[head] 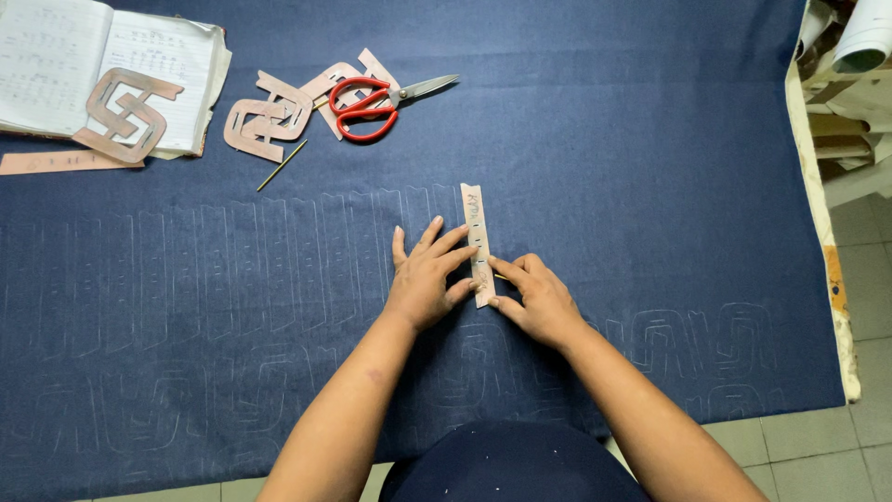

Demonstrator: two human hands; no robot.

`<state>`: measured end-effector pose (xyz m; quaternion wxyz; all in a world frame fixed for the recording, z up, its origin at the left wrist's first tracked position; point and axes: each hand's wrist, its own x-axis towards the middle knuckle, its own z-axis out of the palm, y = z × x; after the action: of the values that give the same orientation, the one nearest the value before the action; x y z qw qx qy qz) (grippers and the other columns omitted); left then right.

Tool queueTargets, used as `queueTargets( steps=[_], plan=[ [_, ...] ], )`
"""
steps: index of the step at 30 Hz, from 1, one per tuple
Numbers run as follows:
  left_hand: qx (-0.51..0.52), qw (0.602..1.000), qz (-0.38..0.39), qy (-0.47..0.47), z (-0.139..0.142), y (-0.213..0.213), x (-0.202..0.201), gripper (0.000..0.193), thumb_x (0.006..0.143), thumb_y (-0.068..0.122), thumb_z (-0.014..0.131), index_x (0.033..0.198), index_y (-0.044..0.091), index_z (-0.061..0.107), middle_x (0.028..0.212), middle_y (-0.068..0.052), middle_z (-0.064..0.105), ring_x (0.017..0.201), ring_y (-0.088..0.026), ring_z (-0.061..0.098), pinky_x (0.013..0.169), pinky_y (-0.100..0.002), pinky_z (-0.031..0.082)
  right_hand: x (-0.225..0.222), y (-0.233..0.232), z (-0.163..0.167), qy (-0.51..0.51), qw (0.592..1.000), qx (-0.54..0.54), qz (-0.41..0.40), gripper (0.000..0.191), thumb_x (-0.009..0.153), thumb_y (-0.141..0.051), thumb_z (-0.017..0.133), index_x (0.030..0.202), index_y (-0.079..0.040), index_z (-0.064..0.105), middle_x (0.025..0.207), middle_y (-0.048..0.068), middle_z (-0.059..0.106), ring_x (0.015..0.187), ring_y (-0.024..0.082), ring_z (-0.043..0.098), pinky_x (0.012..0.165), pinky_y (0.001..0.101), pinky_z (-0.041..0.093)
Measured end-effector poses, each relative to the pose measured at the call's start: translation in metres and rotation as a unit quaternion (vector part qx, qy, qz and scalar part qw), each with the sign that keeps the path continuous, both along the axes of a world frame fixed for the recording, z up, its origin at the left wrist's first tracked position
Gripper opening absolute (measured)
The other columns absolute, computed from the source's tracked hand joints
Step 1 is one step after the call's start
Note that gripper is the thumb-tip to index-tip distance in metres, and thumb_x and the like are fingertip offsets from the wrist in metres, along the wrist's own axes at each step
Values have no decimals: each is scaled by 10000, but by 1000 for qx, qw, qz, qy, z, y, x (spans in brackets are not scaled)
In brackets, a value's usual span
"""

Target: The person aligns a narrow ruler strip on a large piece of blue fabric spread over a cutting table and marks tick marks along it with a small marking tool, repeatedly repositioning the ruler to continue the row of marks. Pattern templates, a notebook, and scissors rest at the top of the table.

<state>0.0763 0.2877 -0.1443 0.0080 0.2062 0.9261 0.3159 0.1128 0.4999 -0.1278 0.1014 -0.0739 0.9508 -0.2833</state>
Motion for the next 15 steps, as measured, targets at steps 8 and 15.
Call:
queueTargets(
  steps=[8, 15],
  plan=[
    [-176, 980, -16, 96, -20, 23, 3, 340, 952, 201, 706, 1284, 136, 673, 1571, 4, 541, 1169, -214, 527, 939, -424, 383, -38, 3, -4, 109, 990, -91, -4, 225, 991, -178, 646, 1185, -134, 751, 1067, 82, 611, 1012, 240, 633, 890, 352, 525],
    [-70, 997, 32, -8, 2, -1, -7, 435, 807, 374, 771, 1213, 237, 699, 1539, 41, 459, 1453, -306, 336, 1165, -573, 183, -46, -4, 10, 27, 999, -4, 39, 534, 833, -148, 723, 1359, -167, 629, 1209, 107, 579, 1087, 291, 623, 926, 393, 530]
  ],
)
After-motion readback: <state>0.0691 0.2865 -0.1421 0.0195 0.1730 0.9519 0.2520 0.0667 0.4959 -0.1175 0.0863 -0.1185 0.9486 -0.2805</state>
